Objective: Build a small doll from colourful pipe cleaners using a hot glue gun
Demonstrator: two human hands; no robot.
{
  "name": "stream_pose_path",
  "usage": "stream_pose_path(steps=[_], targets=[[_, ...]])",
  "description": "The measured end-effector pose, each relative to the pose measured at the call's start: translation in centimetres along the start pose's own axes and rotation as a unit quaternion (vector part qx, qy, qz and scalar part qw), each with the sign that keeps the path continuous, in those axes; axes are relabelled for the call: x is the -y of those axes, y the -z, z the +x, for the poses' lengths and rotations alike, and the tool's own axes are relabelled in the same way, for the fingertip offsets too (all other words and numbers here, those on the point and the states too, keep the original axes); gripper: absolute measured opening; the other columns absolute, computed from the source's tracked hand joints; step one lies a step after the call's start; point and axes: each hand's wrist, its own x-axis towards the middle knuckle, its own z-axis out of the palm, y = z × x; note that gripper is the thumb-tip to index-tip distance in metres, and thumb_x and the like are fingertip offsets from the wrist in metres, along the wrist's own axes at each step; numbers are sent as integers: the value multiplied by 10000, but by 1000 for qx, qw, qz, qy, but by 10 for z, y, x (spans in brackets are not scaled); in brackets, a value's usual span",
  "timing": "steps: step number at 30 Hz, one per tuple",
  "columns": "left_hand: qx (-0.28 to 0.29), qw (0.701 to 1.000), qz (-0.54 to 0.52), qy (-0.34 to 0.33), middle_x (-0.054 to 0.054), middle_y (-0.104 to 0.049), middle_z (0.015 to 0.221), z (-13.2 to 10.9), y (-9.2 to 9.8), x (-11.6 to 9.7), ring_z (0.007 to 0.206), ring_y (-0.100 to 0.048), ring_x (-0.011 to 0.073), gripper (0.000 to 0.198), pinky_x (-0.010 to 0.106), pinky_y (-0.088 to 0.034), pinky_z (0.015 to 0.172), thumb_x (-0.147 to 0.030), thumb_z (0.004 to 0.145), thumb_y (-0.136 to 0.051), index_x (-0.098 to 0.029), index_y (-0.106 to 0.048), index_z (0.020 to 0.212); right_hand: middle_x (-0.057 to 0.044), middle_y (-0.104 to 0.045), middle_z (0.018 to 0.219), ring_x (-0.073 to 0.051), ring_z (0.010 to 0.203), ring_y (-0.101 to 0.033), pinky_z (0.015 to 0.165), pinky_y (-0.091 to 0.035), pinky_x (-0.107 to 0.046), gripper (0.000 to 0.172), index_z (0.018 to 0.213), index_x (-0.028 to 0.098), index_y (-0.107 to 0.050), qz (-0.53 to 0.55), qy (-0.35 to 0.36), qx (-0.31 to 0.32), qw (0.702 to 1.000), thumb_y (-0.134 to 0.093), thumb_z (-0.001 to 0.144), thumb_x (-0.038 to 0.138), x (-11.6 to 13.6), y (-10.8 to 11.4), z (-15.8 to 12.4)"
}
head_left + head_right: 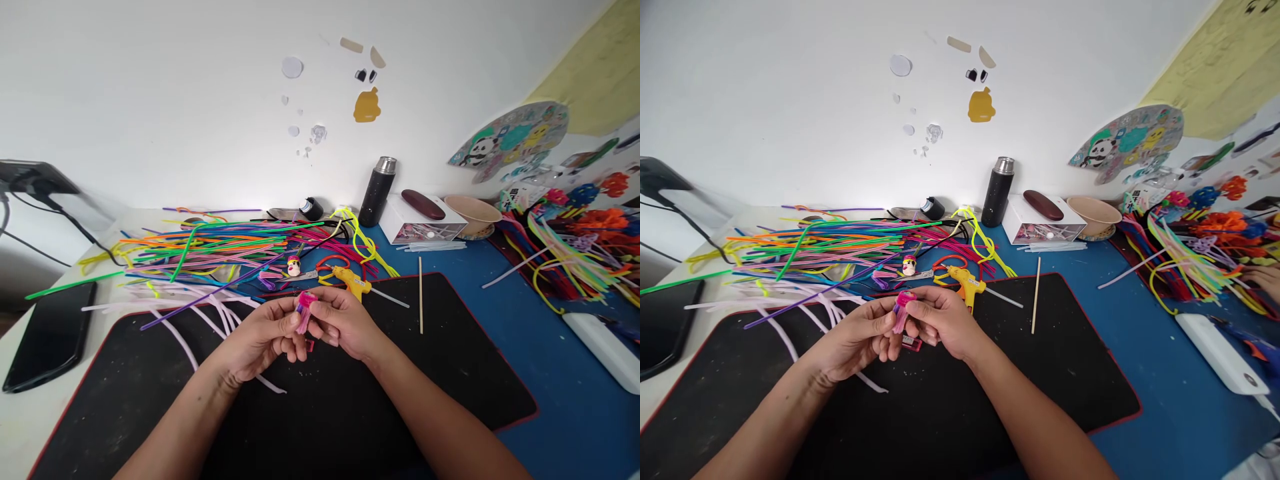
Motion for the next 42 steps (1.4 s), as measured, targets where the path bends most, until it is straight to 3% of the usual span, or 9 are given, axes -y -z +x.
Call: stream_pose_path(steps=[4, 6, 10, 13, 17, 21, 29, 35, 42], targets=[[-8, 996, 89, -20, 97, -758, 912, 0, -1, 1, 664, -740, 166, 446, 230, -599, 592, -549, 867, -829, -142, -721, 1013, 75, -619, 531, -46, 344, -345, 343, -255, -202, 445, 1056, 165, -741, -12, 11, -20, 1000, -875, 818, 516, 0, 1, 2], [-42, 985, 153, -71, 84, -751, 965, 0, -1, 2, 759, -744, 187, 457, 273, -614, 672, -546, 887, -811, -172, -694, 1121, 91, -582, 502, -46, 328, -346, 345, -255, -208, 423, 1002, 167, -734, -24, 26, -39, 999, -884, 807, 511, 1, 2, 3], [-151, 924, 279, -214, 27, -713, 1016, 0, 0, 6, 937, -700, 194, 531, 300, -593, 813, -402, 847, -884, -253, -618, 1281, 124, -481, 428, -54, 309, -342, 351, -246, -218, 399, 879, 188, -691, -45, 37, -67, 996, -903, 778, 510, 2, 2, 3], [-154, 897, 329, -253, 16, -703, 992, 0, 0, 8, 928, -695, 195, 464, 323, -594, 831, -363, 880, -850, -264, -626, 1274, 123, -488, 426, -59, 311, -353, 354, -256, -220, 389, 851, 197, -671, -54, 33, -72, 995, -905, 771, 497, 1, 2, 2], [-143, 885, 361, -257, 48, -724, 1067, 0, -2, 9, 951, -720, 220, 395, 358, -612, 836, -346, 882, -837, -249, -668, 1225, 107, -553, 483, -56, 322, -388, 354, -263, -216, 405, 833, 201, -646, -63, 35, -76, 995, -911, 758, 499, 0, 1, 2], [-149, 892, 352, -241, 51, -746, 1056, 1, -6, 9, 951, -742, 231, 327, 369, -616, 834, -324, 877, -826, -239, -693, 1164, 86, -622, 557, -53, 340, -414, 349, -263, -211, 429, 837, 206, -621, -81, 34, -85, 993, -914, 754, 508, -2, 1, 3], [-167, 923, 270, -216, 61, -773, 1030, 5, 0, 10, 947, -736, 231, 345, 383, -590, 866, -348, 864, -825, -212, -693, 1153, 114, -549, 490, -63, 331, -391, 365, -320, -211, 363, 898, 208, -649, -69, 40, -68, 995, -868, 818, 486, -7, 5, 5], [-171, 934, 247, -195, 53, -761, 1061, 6, 4, 11, 979, -713, 222, 373, 358, -570, 862, -370, 860, -838, -224, -685, 1167, 115, -507, 450, -87, 343, -409, 383, -320, -223, 372, 965, 199, -685, -141, 30, -74, 987, -792, 874, 543, -2, 5, 3], [-177, 933, 257, -178, 49, -743, 1059, 8, 7, 12, 992, -702, 226, 368, 360, -562, 856, -390, 876, -815, -227, -669, 1173, 91, -505, 453, -87, 362, -427, 406, -295, -232, 420, 785, 215, -619, -214, 52, -95, 971, -761, 883, 598, 0, 4, 1]])
